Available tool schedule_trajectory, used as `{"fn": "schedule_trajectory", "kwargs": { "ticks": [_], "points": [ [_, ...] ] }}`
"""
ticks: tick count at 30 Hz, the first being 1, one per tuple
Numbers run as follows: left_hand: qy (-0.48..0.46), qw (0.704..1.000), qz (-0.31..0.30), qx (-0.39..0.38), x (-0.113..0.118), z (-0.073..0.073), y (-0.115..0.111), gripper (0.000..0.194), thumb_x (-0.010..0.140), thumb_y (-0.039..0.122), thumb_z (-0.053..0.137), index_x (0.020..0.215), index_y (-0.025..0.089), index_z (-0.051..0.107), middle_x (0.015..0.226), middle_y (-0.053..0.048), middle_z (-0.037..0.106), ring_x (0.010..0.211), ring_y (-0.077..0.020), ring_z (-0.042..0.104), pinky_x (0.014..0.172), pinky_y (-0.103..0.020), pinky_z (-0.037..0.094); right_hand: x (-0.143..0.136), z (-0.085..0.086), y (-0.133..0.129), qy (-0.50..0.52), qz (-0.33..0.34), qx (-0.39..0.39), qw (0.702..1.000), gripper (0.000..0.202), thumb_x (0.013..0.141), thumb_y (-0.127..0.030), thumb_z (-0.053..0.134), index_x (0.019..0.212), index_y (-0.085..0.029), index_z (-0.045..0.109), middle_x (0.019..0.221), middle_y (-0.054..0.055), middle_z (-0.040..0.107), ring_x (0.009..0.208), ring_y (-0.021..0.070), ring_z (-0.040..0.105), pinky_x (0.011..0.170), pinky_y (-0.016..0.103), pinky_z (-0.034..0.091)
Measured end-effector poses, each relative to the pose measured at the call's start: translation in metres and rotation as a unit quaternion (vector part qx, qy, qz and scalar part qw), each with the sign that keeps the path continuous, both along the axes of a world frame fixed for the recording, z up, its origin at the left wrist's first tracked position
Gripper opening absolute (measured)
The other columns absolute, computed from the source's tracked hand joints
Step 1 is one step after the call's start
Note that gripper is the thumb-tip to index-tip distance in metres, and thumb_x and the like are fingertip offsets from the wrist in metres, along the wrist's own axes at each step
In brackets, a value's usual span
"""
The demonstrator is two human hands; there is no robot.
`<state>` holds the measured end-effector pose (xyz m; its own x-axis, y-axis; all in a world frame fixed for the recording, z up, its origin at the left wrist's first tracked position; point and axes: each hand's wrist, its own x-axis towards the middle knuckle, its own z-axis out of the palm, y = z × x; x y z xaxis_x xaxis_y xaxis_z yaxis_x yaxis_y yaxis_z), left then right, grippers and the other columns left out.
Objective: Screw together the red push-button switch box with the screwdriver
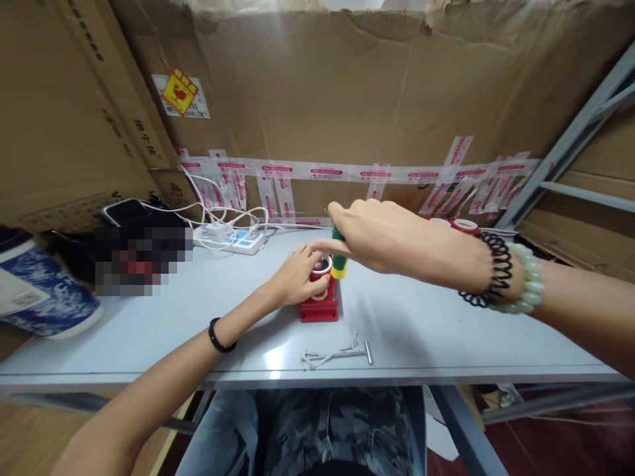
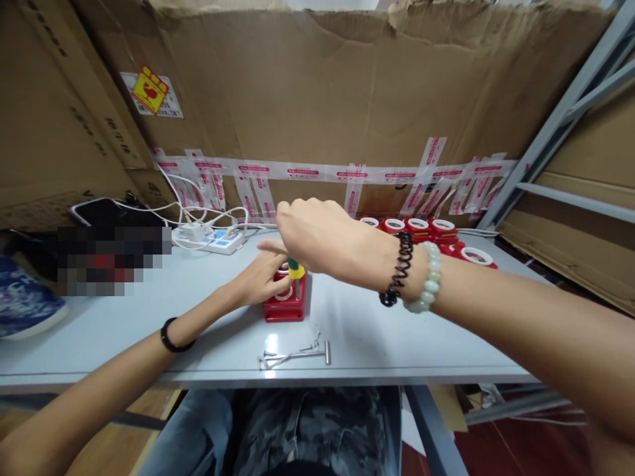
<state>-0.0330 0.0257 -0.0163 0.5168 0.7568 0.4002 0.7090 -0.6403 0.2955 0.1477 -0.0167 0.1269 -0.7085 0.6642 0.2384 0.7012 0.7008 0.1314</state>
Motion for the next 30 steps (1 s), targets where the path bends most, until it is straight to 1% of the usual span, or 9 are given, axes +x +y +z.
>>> {"fn": "schedule_trajectory", "kwargs": {
  "ticks": [2, 7, 10, 12, 15, 18, 23, 27, 30],
  "points": [
    [0.017, 1.0, -0.003, 0.012, 0.0, 0.0, 0.0, 0.033, 0.083, 0.036, 0.045, 0.111, 0.02, 0.052, 0.11, -0.011, 0.054, 0.097, -0.0294, 0.05, 0.086, -0.045, 0.043, -0.001, 0.001, 0.004, 0.005, -0.005, -0.007, 1.0, 0.023, 0.091, -0.038, 0.048, 0.089, -0.016, 0.055, 0.072, 0.007, 0.057, 0.06, 0.0169, 0.049, 0.054, 0.03, 0.027],
    [0.041, 0.999, -0.002, 0.017, -0.002, 0.0, 0.002, 0.037, 0.083, 0.036, 0.045, 0.115, 0.018, 0.051, 0.106, -0.011, 0.054, 0.095, -0.0297, 0.049, 0.086, -0.046, 0.042, 0.004, 0.012, 0.008, -0.01, 0.06, -0.138, 0.989, 0.014, 0.084, -0.034, 0.057, 0.091, -0.021, 0.056, 0.081, 0.004, 0.061, 0.063, 0.0147, 0.05, 0.054, 0.029, 0.031],
    [0.038, 0.999, -0.003, 0.012, -0.002, 0.0, 0.002, 0.041, 0.084, 0.037, 0.044, 0.121, 0.018, 0.049, 0.111, -0.012, 0.053, 0.1, -0.0307, 0.049, 0.088, -0.047, 0.041, 0.006, 0.01, 0.011, 0.002, 0.043, -0.099, 0.994, 0.022, 0.087, -0.04, 0.052, 0.083, -0.02, 0.057, 0.071, 0.004, 0.057, 0.059, 0.0149, 0.046, 0.053, 0.03, 0.029],
    [0.035, 0.999, -0.003, 0.012, -0.002, 0.0, 0.002, 0.042, 0.084, 0.037, 0.044, 0.122, 0.019, 0.047, 0.112, -0.011, 0.053, 0.1, -0.0302, 0.049, 0.088, -0.045, 0.041, 0.005, 0.007, 0.013, 0.02, 0.046, -0.074, 0.996, 0.017, 0.088, -0.034, 0.05, 0.088, -0.019, 0.057, 0.07, 0.004, 0.057, 0.058, 0.0144, 0.045, 0.054, 0.029, 0.029],
    [0.039, 0.999, 0.0, 0.016, -0.002, 0.0, 0.002, 0.037, 0.083, 0.036, 0.046, 0.117, 0.02, 0.05, 0.108, -0.01, 0.053, 0.096, -0.029, 0.049, 0.084, -0.044, 0.042, 0.004, 0.006, 0.013, 0.032, 0.072, -0.122, 0.989, 0.022, 0.08, -0.023, 0.056, 0.102, -0.02, 0.054, 0.089, 0.005, 0.062, 0.068, 0.0145, 0.05, 0.056, 0.028, 0.034],
    [0.045, 0.999, 0.004, 0.016, -0.001, 0.001, 0.001, 0.032, 0.084, 0.038, 0.045, 0.109, 0.02, 0.052, 0.103, -0.009, 0.053, 0.092, -0.0284, 0.049, 0.081, -0.044, 0.043, 0.002, 0.005, 0.011, 0.024, 0.088, -0.142, 0.986, 0.022, 0.077, -0.024, 0.059, 0.099, -0.021, 0.054, 0.1, 0.007, 0.061, 0.081, 0.0176, 0.054, 0.061, 0.028, 0.038],
    [0.048, 0.999, 0.007, 0.015, -0.001, 0.001, 0.0, 0.035, 0.086, 0.041, 0.043, 0.112, 0.02, 0.05, 0.105, -0.01, 0.053, 0.094, -0.0292, 0.049, 0.082, -0.045, 0.043, 0.0, 0.0, 0.011, 0.035, 0.049, -0.065, 0.996, 0.021, 0.087, -0.03, 0.049, 0.103, -0.017, 0.052, 0.087, 0.009, 0.06, 0.072, 0.0182, 0.051, 0.061, 0.031, 0.036],
    [0.048, 0.999, 0.005, 0.018, -0.001, 0.001, 0.001, 0.031, 0.085, 0.038, 0.043, 0.108, 0.02, 0.05, 0.104, -0.01, 0.053, 0.095, -0.0289, 0.049, 0.082, -0.045, 0.043, 0.0, 0.004, 0.01, 0.052, 0.092, -0.136, 0.985, 0.036, 0.077, -0.016, 0.055, 0.112, -0.018, 0.047, 0.096, 0.007, 0.061, 0.068, 0.0148, 0.05, 0.058, 0.029, 0.036],
    [0.05, 0.999, 0.01, 0.015, -0.001, 0.001, 0.001, 0.027, 0.084, 0.037, 0.044, 0.102, 0.019, 0.052, 0.1, -0.009, 0.053, 0.09, -0.0278, 0.049, 0.08, -0.044, 0.043, 0.002, 0.003, 0.01, 0.043, 0.098, -0.131, 0.986, 0.033, 0.076, -0.021, 0.058, 0.108, -0.019, 0.049, 0.099, 0.008, 0.061, 0.074, 0.0171, 0.052, 0.059, 0.029, 0.037]
  ]
}}
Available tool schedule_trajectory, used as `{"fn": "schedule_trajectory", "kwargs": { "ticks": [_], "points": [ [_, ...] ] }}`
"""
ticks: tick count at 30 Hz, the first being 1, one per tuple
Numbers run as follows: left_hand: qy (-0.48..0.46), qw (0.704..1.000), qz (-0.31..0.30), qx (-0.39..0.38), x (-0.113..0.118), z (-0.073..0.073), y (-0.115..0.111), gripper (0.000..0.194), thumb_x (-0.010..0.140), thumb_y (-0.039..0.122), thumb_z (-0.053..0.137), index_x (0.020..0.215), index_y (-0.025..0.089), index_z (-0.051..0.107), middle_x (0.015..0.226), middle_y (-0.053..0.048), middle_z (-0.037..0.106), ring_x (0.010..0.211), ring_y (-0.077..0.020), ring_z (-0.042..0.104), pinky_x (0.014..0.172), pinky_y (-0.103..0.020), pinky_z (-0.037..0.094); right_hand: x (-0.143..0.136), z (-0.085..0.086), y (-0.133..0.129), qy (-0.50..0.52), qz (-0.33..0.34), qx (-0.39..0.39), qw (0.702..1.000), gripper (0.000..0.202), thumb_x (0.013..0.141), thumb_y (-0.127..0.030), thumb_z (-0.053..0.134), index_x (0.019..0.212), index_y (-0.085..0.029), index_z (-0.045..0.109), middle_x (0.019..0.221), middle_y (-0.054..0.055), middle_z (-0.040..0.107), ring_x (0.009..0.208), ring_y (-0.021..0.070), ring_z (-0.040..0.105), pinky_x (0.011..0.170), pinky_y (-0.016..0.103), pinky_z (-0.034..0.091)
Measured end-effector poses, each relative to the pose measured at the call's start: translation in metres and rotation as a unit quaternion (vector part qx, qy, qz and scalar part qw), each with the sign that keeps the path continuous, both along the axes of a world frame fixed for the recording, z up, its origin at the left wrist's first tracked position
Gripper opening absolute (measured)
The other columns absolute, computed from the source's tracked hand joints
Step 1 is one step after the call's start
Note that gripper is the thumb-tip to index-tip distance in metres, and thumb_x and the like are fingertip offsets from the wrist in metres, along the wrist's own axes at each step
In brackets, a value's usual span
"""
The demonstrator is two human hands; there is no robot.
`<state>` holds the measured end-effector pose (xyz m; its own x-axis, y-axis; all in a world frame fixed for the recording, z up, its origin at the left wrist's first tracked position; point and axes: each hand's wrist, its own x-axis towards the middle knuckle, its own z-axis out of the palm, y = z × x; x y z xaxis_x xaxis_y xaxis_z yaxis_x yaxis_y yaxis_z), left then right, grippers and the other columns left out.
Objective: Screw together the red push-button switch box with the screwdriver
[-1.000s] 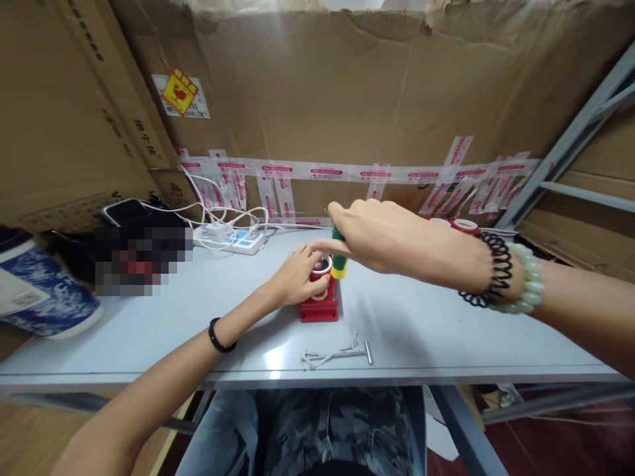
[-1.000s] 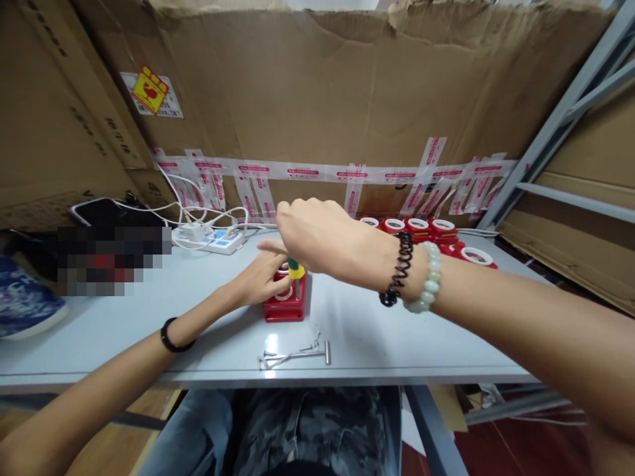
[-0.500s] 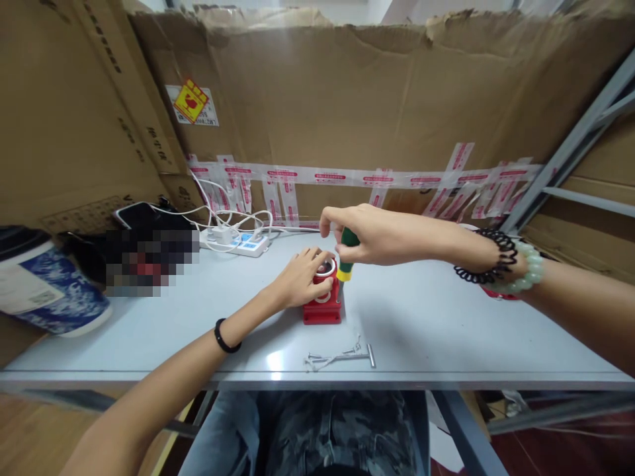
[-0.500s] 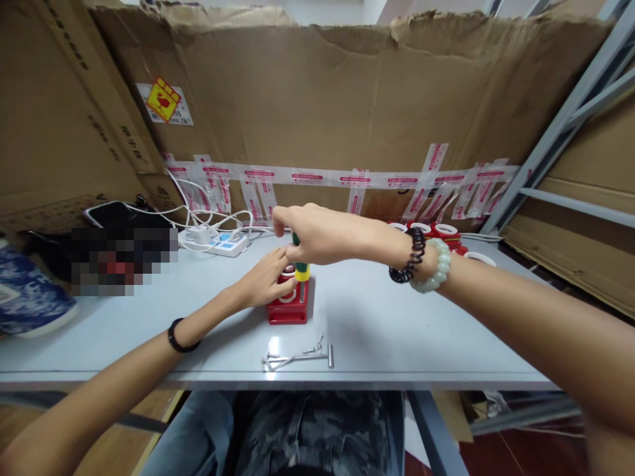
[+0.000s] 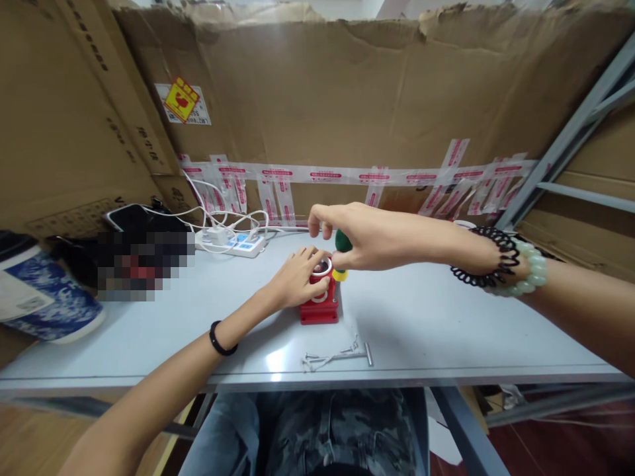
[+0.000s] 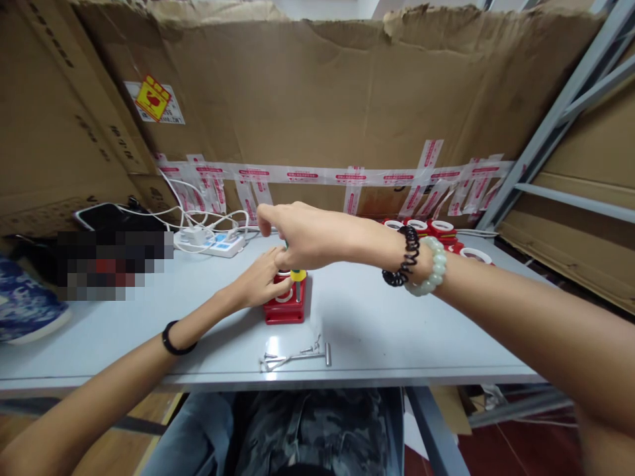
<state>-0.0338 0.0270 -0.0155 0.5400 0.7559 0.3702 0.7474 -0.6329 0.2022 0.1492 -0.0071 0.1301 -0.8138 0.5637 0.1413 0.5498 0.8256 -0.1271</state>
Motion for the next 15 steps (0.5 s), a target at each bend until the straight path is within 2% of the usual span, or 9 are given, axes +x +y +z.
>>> {"fn": "schedule_trajectory", "kwargs": {
  "ticks": [2, 4, 7, 10, 13, 15],
  "points": [
    [-0.002, 1.0, 0.002, -0.001, 0.0, 0.0, 0.0, 0.028, 0.084, 0.038, 0.044, 0.102, 0.018, 0.053, 0.1, -0.009, 0.053, 0.09, -0.0279, 0.049, 0.08, -0.044, 0.043, 0.0, -0.005, 0.002, 0.004, -0.018, 0.043, 0.999, 0.028, 0.081, -0.028, 0.056, 0.106, -0.018, 0.05, 0.096, 0.009, 0.06, 0.077, 0.0194, 0.052, 0.061, 0.031, 0.037],
    [-0.004, 1.0, -0.001, 0.0, 0.0, 0.0, -0.001, 0.031, 0.085, 0.038, 0.044, 0.108, 0.019, 0.051, 0.103, -0.01, 0.053, 0.093, -0.0285, 0.049, 0.082, -0.044, 0.043, -0.001, -0.011, 0.004, 0.02, -0.035, 0.068, 0.997, 0.026, 0.083, -0.029, 0.053, 0.106, -0.018, 0.048, 0.093, 0.009, 0.06, 0.074, 0.0191, 0.05, 0.061, 0.031, 0.035],
    [-0.005, 1.0, -0.007, 0.002, 0.0, 0.001, -0.002, 0.034, 0.085, 0.038, 0.042, 0.112, 0.018, 0.049, 0.108, -0.011, 0.053, 0.095, -0.0291, 0.049, 0.084, -0.046, 0.042, -0.003, -0.014, 0.006, 0.049, -0.037, 0.048, 0.997, 0.031, 0.077, -0.018, 0.056, 0.107, -0.018, 0.046, 0.093, 0.007, 0.06, 0.071, 0.0163, 0.049, 0.06, 0.03, 0.034],
    [0.006, 1.0, -0.001, 0.001, 0.001, 0.001, -0.001, 0.028, 0.084, 0.037, 0.042, 0.103, 0.018, 0.051, 0.104, -0.01, 0.054, 0.092, -0.028, 0.049, 0.084, -0.046, 0.043, -0.004, -0.01, 0.005, 0.086, -0.025, 0.023, 0.996, 0.039, 0.069, -0.012, 0.06, 0.105, -0.018, 0.046, 0.097, 0.005, 0.059, 0.077, 0.0159, 0.05, 0.06, 0.029, 0.036],
    [0.018, 1.0, 0.005, 0.002, 0.001, 0.001, 0.0, 0.025, 0.083, 0.036, 0.042, 0.097, 0.017, 0.052, 0.099, -0.009, 0.054, 0.088, -0.0266, 0.048, 0.083, -0.045, 0.043, -0.005, -0.009, 0.005, 0.094, -0.015, 0.026, 0.995, 0.034, 0.067, -0.013, 0.062, 0.098, -0.018, 0.048, 0.093, 0.005, 0.06, 0.081, 0.0166, 0.052, 0.061, 0.028, 0.038],
    [0.017, 1.0, 0.005, -0.002, 0.001, 0.001, 0.001, 0.026, 0.083, 0.036, 0.043, 0.098, 0.017, 0.052, 0.099, -0.009, 0.055, 0.088, -0.0266, 0.048, 0.081, -0.045, 0.044, -0.005, -0.01, 0.005, 0.088, -0.019, 0.039, 0.995, 0.028, 0.07, -0.018, 0.063, 0.094, -0.018, 0.049, 0.09, 0.004, 0.06, 0.081, 0.017, 0.052, 0.062, 0.028, 0.038]
  ]
}}
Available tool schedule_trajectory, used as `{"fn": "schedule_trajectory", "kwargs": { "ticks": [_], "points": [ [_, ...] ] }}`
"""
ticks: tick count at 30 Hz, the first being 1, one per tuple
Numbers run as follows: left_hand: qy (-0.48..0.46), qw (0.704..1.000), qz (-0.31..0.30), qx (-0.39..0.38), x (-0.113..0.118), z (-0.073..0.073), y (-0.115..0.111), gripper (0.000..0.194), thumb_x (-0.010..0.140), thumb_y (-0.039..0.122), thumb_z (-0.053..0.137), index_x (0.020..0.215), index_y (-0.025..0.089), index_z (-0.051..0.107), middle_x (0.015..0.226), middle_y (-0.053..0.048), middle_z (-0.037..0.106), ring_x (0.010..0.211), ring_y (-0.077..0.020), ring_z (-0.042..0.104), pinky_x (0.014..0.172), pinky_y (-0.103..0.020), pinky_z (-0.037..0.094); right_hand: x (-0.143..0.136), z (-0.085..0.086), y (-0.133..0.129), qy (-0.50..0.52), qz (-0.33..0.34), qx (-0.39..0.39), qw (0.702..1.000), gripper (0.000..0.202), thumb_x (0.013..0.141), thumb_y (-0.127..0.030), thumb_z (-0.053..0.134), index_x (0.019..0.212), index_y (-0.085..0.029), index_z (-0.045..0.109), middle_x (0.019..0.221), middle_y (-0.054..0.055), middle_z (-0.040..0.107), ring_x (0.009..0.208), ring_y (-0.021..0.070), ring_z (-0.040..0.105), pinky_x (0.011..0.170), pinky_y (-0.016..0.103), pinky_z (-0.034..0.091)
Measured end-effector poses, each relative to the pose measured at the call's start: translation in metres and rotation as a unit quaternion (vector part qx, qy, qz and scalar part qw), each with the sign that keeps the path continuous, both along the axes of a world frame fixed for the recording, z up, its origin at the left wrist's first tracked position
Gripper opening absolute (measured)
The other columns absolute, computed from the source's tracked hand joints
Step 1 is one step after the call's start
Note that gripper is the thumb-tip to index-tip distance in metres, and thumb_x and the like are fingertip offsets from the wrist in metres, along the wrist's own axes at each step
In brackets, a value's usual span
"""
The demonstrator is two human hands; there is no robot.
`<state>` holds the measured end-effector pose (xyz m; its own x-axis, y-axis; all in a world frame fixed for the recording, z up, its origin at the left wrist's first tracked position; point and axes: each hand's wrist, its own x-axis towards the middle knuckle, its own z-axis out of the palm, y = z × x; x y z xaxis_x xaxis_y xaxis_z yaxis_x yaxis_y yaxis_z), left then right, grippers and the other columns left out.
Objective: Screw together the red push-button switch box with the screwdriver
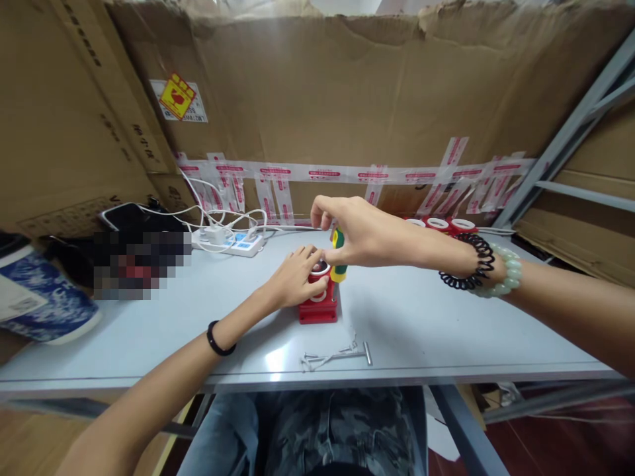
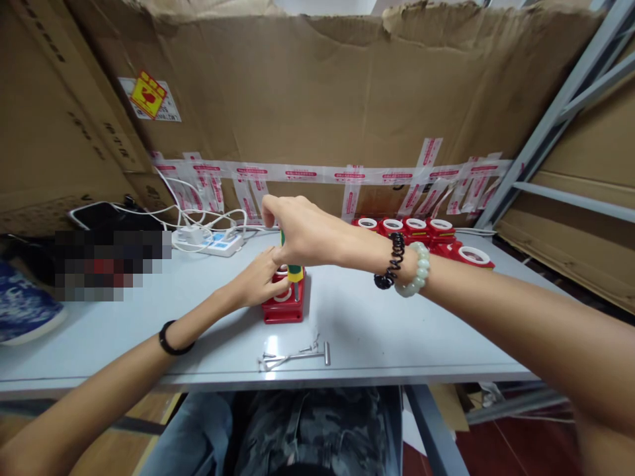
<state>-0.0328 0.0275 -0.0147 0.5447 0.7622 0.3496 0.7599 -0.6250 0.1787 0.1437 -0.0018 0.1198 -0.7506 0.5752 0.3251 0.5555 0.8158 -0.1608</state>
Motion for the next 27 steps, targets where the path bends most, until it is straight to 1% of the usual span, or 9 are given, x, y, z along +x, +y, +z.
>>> {"fn": "schedule_trajectory", "kwargs": {
  "ticks": [3, 6, 8, 10, 13, 18, 21, 23, 27],
  "points": [
    [-0.011, 1.0, -0.005, -0.011, 0.0, 0.0, 0.0, 0.029, 0.083, 0.037, 0.043, 0.102, 0.017, 0.053, 0.103, -0.011, 0.057, 0.091, -0.0282, 0.05, 0.081, -0.044, 0.044, -0.001, -0.003, -0.001, -0.033, -0.054, 0.033, 0.997, 0.023, 0.081, -0.037, 0.06, 0.089, -0.017, 0.051, 0.084, 0.006, 0.06, 0.075, 0.0179, 0.052, 0.059, 0.029, 0.035],
    [-0.018, 1.0, -0.014, -0.005, -0.001, 0.0, -0.002, 0.038, 0.084, 0.037, 0.042, 0.116, 0.017, 0.05, 0.114, -0.013, 0.054, 0.098, -0.0301, 0.05, 0.084, -0.046, 0.043, -0.002, -0.002, -0.003, -0.094, -0.123, 0.067, 0.986, 0.034, 0.088, -0.049, 0.047, 0.084, -0.016, 0.053, 0.078, 0.008, 0.058, 0.069, 0.0188, 0.051, 0.055, 0.03, 0.03],
    [-0.016, 1.0, -0.015, 0.001, 0.0, 0.001, -0.003, 0.043, 0.085, 0.037, 0.042, 0.122, 0.017, 0.047, 0.115, -0.013, 0.053, 0.099, -0.0304, 0.049, 0.085, -0.047, 0.042, 0.0, 0.003, -0.005, -0.115, -0.133, 0.074, 0.982, 0.028, 0.088, -0.043, 0.048, 0.087, -0.016, 0.053, 0.077, 0.008, 0.058, 0.067, 0.0185, 0.05, 0.055, 0.03, 0.028],
    [-0.013, 1.0, -0.011, 0.004, 0.0, 0.002, -0.004, 0.041, 0.085, 0.037, 0.042, 0.12, 0.017, 0.049, 0.108, -0.012, 0.054, 0.096, -0.0296, 0.05, 0.084, -0.046, 0.043, 0.003, 0.009, -0.007, -0.123, -0.106, 0.05, 0.985, 0.022, 0.084, -0.035, 0.055, 0.095, -0.017, 0.052, 0.078, 0.006, 0.058, 0.066, 0.0173, 0.05, 0.055, 0.029, 0.029],
    [-0.01, 1.0, -0.009, 0.006, 0.0, 0.002, -0.003, 0.035, 0.085, 0.037, 0.043, 0.113, 0.018, 0.052, 0.102, -0.009, 0.053, 0.091, -0.0275, 0.049, 0.082, -0.044, 0.043, 0.007, 0.016, -0.01, -0.133, -0.065, -0.016, 0.989, 0.029, 0.077, -0.028, 0.062, 0.102, -0.019, 0.051, 0.083, 0.004, 0.059, 0.068, 0.0154, 0.049, 0.056, 0.028, 0.031],
    [-0.012, 1.0, -0.007, 0.007, 0.0, 0.0, -0.001, 0.033, 0.085, 0.037, 0.043, 0.111, 0.018, 0.052, 0.101, -0.009, 0.053, 0.09, -0.0269, 0.049, 0.083, -0.043, 0.043, 0.008, 0.013, -0.01, -0.106, -0.077, -0.017, 0.991, 0.023, 0.085, -0.036, 0.054, 0.1, -0.018, 0.05, 0.079, 0.004, 0.057, 0.064, 0.0147, 0.046, 0.056, 0.029, 0.032],
    [-0.013, 1.0, -0.009, 0.01, 0.0, 0.0, -0.001, 0.034, 0.085, 0.036, 0.043, 0.113, 0.019, 0.051, 0.102, -0.009, 0.053, 0.092, -0.0277, 0.049, 0.083, -0.044, 0.043, 0.005, 0.012, -0.01, -0.099, -0.059, -0.034, 0.993, 0.025, 0.081, -0.025, 0.056, 0.104, -0.019, 0.048, 0.083, 0.003, 0.058, 0.064, 0.014, 0.046, 0.055, 0.028, 0.032],
    [-0.01, 1.0, -0.007, 0.009, 0.0, -0.001, -0.001, 0.03, 0.084, 0.037, 0.043, 0.106, 0.018, 0.053, 0.101, -0.009, 0.053, 0.09, -0.0276, 0.049, 0.082, -0.045, 0.044, 0.003, 0.013, -0.011, -0.114, -0.037, -0.052, 0.991, 0.026, 0.077, -0.02, 0.058, 0.101, -0.02, 0.049, 0.085, 0.003, 0.059, 0.066, 0.0138, 0.047, 0.055, 0.027, 0.032],
    [-0.011, 1.0, -0.006, 0.01, 0.0, -0.001, -0.001, 0.029, 0.084, 0.037, 0.042, 0.101, 0.016, 0.053, 0.1, -0.01, 0.054, 0.09, -0.0278, 0.05, 0.081, -0.046, 0.044, 0.0, 0.011, -0.011, -0.109, -0.056, -0.006, 0.992, 0.013, 0.082, -0.031, 0.055, 0.086, -0.019, 0.051, 0.077, 0.004, 0.057, 0.065, 0.0152, 0.047, 0.055, 0.028, 0.03]
  ]
}}
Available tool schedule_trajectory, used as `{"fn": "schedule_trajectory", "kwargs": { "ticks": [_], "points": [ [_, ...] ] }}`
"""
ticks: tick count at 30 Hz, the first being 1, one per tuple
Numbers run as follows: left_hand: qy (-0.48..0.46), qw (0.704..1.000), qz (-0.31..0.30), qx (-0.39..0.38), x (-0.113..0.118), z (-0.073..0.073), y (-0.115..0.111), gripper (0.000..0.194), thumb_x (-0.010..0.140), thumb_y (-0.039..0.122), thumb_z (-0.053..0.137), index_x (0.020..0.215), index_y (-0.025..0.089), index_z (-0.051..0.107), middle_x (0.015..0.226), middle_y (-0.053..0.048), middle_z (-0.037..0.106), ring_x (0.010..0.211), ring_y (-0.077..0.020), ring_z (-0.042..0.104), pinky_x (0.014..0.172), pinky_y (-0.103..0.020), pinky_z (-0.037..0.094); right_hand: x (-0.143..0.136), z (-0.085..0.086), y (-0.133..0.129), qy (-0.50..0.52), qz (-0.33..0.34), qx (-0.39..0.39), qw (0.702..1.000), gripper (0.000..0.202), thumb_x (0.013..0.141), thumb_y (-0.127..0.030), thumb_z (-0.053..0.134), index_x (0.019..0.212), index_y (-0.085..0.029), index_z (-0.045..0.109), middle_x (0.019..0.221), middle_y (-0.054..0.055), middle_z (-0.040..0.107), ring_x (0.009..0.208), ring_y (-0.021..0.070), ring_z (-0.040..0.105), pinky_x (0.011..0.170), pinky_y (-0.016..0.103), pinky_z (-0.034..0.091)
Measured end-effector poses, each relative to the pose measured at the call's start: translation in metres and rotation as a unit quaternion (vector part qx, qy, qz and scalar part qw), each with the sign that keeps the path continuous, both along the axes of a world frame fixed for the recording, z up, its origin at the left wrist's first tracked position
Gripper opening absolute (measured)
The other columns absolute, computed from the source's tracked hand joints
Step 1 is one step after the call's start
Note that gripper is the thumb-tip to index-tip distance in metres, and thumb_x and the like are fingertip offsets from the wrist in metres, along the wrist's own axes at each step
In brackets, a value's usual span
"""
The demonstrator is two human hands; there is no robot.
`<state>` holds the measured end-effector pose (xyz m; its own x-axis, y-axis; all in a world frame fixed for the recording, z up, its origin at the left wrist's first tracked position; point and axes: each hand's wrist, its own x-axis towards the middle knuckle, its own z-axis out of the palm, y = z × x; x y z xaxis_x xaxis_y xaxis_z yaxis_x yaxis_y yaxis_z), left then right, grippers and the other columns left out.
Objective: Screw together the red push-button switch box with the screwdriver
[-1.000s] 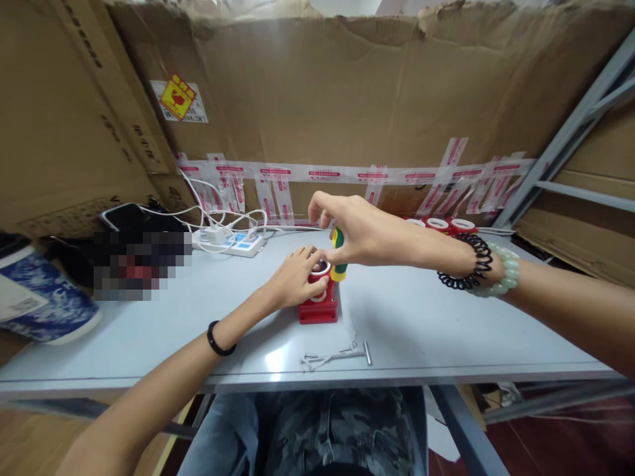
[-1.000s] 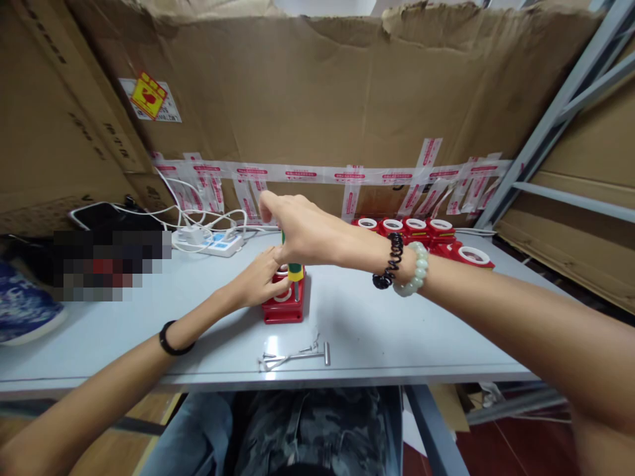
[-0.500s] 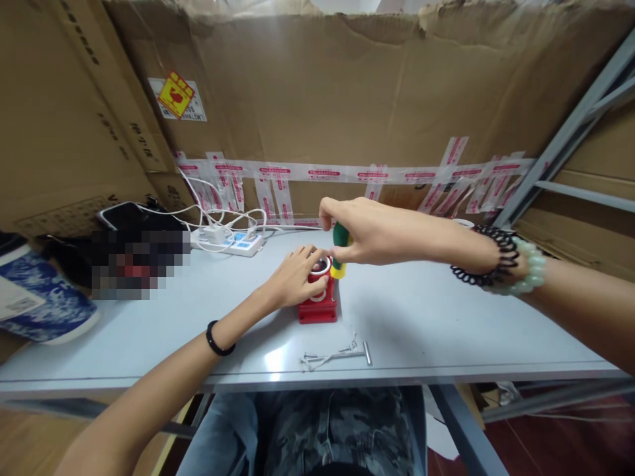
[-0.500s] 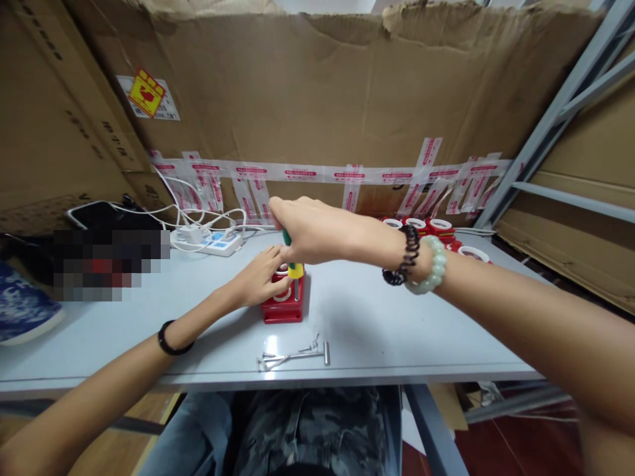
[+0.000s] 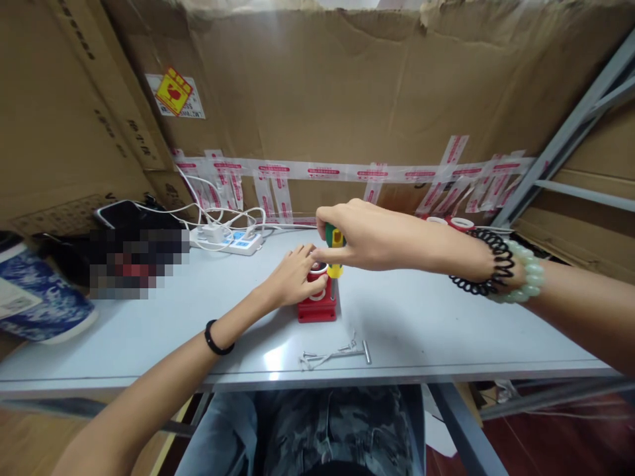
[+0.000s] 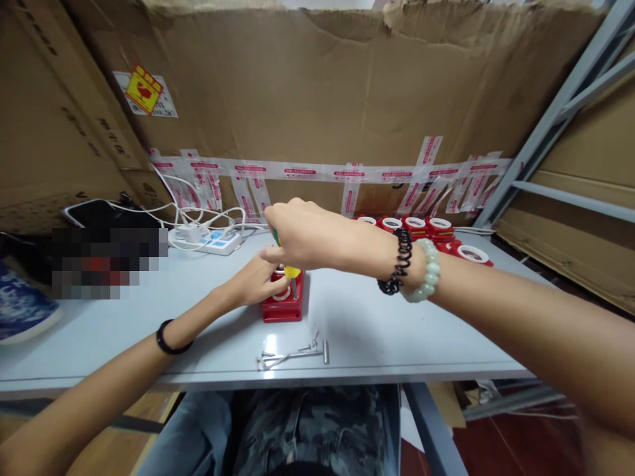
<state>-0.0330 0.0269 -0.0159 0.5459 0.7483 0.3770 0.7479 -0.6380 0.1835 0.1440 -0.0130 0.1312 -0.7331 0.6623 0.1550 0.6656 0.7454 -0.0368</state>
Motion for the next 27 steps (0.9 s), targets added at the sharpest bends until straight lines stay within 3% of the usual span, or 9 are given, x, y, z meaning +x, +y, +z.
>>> {"fn": "schedule_trajectory", "kwargs": {
  "ticks": [3, 7, 12, 16, 21, 27],
  "points": [
    [-0.006, 1.0, -0.001, 0.001, 0.0, 0.0, 0.0, 0.031, 0.084, 0.036, 0.042, 0.106, 0.016, 0.052, 0.102, -0.01, 0.054, 0.091, -0.0281, 0.05, 0.082, -0.046, 0.044, 0.001, -0.001, 0.0, 0.026, 0.008, -0.006, 1.0, 0.007, 0.081, -0.025, 0.053, 0.085, -0.019, 0.051, 0.083, 0.005, 0.06, 0.071, 0.0166, 0.05, 0.058, 0.029, 0.032],
    [-0.005, 1.0, -0.004, -0.004, 0.0, 0.001, -0.001, 0.028, 0.083, 0.036, 0.044, 0.103, 0.019, 0.054, 0.102, -0.009, 0.053, 0.09, -0.0275, 0.05, 0.082, -0.046, 0.044, 0.005, -0.001, -0.001, 0.032, 0.021, -0.044, 0.998, 0.02, 0.073, -0.018, 0.058, 0.092, -0.019, 0.051, 0.096, 0.006, 0.06, 0.085, 0.0184, 0.052, 0.064, 0.028, 0.037],
    [-0.001, 1.0, 0.0, -0.002, 0.0, 0.001, -0.001, 0.033, 0.085, 0.038, 0.042, 0.11, 0.018, 0.052, 0.103, -0.01, 0.054, 0.092, -0.0282, 0.049, 0.082, -0.045, 0.043, 0.005, -0.01, 0.006, 0.056, 0.017, 0.024, 0.998, 0.011, 0.08, -0.021, 0.052, 0.09, -0.017, 0.049, 0.09, 0.007, 0.059, 0.078, 0.0177, 0.05, 0.065, 0.031, 0.036],
    [0.002, 1.0, -0.003, 0.001, 0.0, 0.002, -0.001, 0.031, 0.085, 0.037, 0.043, 0.109, 0.019, 0.052, 0.101, -0.009, 0.054, 0.09, -0.0275, 0.05, 0.08, -0.043, 0.043, 0.006, -0.012, 0.007, 0.082, 0.05, -0.017, 0.995, 0.026, 0.075, -0.016, 0.055, 0.099, -0.018, 0.044, 0.096, 0.006, 0.058, 0.078, 0.0161, 0.05, 0.062, 0.029, 0.037],
    [0.002, 1.0, 0.0, 0.004, 0.0, 0.002, -0.001, 0.031, 0.086, 0.039, 0.044, 0.107, 0.019, 0.052, 0.099, -0.008, 0.054, 0.089, -0.0267, 0.05, 0.08, -0.042, 0.043, 0.006, -0.013, 0.006, 0.067, 0.019, 0.021, 0.997, 0.017, 0.08, -0.022, 0.053, 0.094, -0.018, 0.045, 0.086, 0.005, 0.057, 0.072, 0.016, 0.046, 0.061, 0.03, 0.034],
    [0.011, 1.0, 0.008, 0.003, 0.0, 0.002, -0.002, 0.032, 0.086, 0.039, 0.043, 0.107, 0.018, 0.053, 0.098, -0.009, 0.055, 0.09, -0.0281, 0.051, 0.081, -0.044, 0.043, 0.006, -0.016, 0.006, 0.118, 0.028, 0.001, 0.993, 0.023, 0.076, -0.017, 0.053, 0.096, -0.019, 0.044, 0.082, 0.002, 0.057, 0.067, 0.0142, 0.046, 0.058, 0.029, 0.033]
  ]
}}
